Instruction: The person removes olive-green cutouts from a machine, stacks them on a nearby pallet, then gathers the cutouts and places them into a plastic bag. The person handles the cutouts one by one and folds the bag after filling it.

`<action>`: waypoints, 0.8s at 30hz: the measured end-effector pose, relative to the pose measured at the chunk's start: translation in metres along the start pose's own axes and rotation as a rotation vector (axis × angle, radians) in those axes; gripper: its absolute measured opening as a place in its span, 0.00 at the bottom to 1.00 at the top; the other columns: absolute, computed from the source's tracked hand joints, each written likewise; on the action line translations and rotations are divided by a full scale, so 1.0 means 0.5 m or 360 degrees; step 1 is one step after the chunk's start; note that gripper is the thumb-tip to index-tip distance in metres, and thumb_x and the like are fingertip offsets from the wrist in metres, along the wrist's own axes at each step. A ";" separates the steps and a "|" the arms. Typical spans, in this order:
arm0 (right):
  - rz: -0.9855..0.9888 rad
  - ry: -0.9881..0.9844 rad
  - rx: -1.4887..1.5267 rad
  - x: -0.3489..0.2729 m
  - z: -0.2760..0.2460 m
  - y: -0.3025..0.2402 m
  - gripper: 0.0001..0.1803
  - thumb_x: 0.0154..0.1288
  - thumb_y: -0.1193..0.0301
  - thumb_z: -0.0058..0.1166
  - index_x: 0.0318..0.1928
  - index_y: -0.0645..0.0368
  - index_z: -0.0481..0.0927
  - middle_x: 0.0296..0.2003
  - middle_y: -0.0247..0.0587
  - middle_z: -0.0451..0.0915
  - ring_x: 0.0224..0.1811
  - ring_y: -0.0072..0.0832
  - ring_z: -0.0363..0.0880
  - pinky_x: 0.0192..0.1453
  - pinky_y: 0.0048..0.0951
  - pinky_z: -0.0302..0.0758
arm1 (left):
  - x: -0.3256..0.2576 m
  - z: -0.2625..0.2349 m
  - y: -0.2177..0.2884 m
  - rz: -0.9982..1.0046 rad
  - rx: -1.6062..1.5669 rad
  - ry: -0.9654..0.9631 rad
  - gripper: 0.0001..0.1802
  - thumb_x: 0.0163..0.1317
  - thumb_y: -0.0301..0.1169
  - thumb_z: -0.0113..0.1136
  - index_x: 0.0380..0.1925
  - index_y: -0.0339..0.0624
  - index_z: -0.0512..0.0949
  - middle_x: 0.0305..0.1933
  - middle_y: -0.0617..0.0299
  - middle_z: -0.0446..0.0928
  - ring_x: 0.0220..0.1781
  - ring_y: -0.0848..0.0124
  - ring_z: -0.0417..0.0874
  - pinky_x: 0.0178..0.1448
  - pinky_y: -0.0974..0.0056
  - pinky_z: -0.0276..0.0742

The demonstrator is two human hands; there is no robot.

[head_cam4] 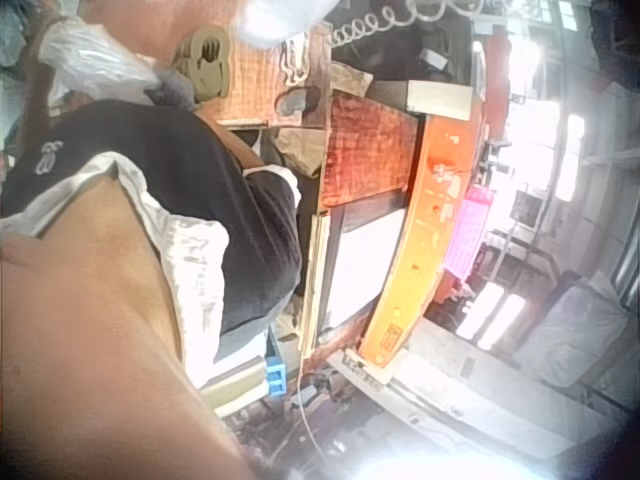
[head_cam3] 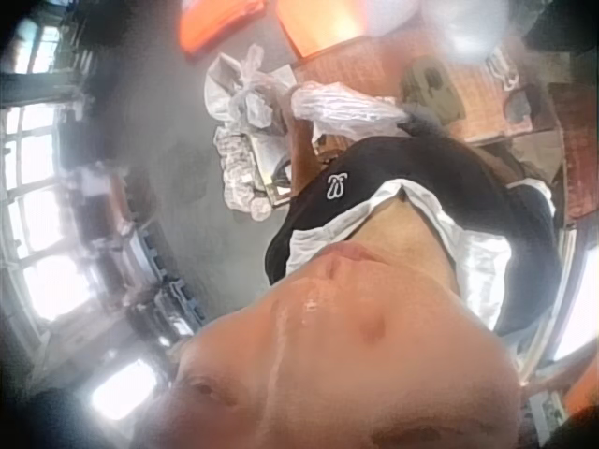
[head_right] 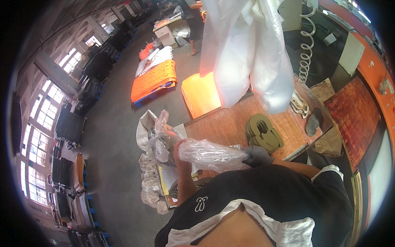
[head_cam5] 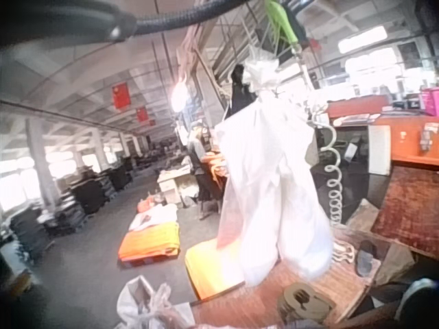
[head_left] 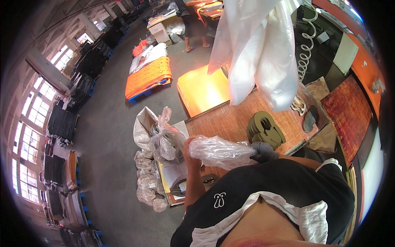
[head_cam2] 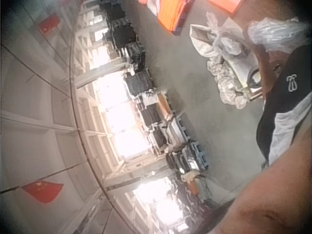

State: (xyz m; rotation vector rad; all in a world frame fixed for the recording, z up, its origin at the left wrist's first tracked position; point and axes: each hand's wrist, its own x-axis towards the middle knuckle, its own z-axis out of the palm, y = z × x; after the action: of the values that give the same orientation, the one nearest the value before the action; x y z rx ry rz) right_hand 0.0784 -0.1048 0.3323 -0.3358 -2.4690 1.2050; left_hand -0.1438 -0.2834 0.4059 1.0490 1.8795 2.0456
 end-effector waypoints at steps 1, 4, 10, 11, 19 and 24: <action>-0.0005 -0.0004 0.0004 0.000 -0.001 -0.004 0.14 0.48 0.65 0.61 0.33 0.58 0.75 0.27 0.47 0.76 0.32 0.45 0.75 0.35 0.39 0.70 | 0.000 0.001 -0.001 -0.0019 -0.0056 -0.0002 0.13 0.56 0.24 0.55 0.42 0.35 0.71 0.40 0.57 0.77 0.41 0.71 0.77 0.48 0.67 0.73; 0.0001 0.0055 0.0115 -0.002 -0.005 -0.017 0.16 0.49 0.68 0.61 0.38 0.58 0.75 0.28 0.48 0.77 0.34 0.42 0.77 0.37 0.37 0.72 | 0.001 0.003 -0.005 -0.0062 -0.0179 0.0008 0.12 0.55 0.23 0.55 0.40 0.35 0.71 0.40 0.56 0.77 0.41 0.71 0.78 0.48 0.67 0.73; 0.0002 0.0123 0.0203 -0.005 -0.005 -0.029 0.22 0.49 0.71 0.60 0.47 0.57 0.72 0.32 0.46 0.78 0.36 0.36 0.79 0.38 0.33 0.72 | -0.005 0.003 -0.009 -0.0032 -0.0089 0.0031 0.11 0.55 0.22 0.55 0.39 0.35 0.72 0.39 0.56 0.78 0.40 0.70 0.78 0.48 0.67 0.73; -0.0002 0.0132 0.0235 -0.005 -0.004 -0.029 0.23 0.49 0.72 0.60 0.48 0.57 0.72 0.33 0.45 0.78 0.36 0.35 0.79 0.38 0.32 0.72 | -0.005 0.002 -0.009 -0.0021 -0.0068 0.0037 0.11 0.55 0.22 0.55 0.39 0.35 0.72 0.39 0.56 0.78 0.40 0.70 0.78 0.48 0.67 0.73; -0.0087 0.0209 0.0185 0.000 -0.009 -0.049 0.25 0.50 0.72 0.60 0.50 0.60 0.69 0.36 0.46 0.78 0.38 0.36 0.78 0.41 0.32 0.73 | -0.009 0.000 -0.013 0.0024 0.0035 0.0063 0.09 0.55 0.23 0.54 0.38 0.36 0.72 0.38 0.56 0.78 0.40 0.70 0.78 0.47 0.67 0.73; -0.0131 0.0333 0.0261 0.001 -0.013 -0.071 0.24 0.52 0.71 0.60 0.50 0.59 0.69 0.37 0.47 0.78 0.41 0.38 0.78 0.43 0.32 0.73 | -0.011 0.003 -0.011 0.0026 0.0054 0.0093 0.09 0.55 0.23 0.54 0.37 0.36 0.72 0.37 0.57 0.78 0.40 0.71 0.78 0.47 0.67 0.72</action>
State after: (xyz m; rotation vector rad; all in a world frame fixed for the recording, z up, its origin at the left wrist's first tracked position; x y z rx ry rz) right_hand 0.0789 -0.1218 0.3642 -0.2956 -2.1701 1.2596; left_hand -0.1407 -0.2843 0.3987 1.0263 1.9471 2.0821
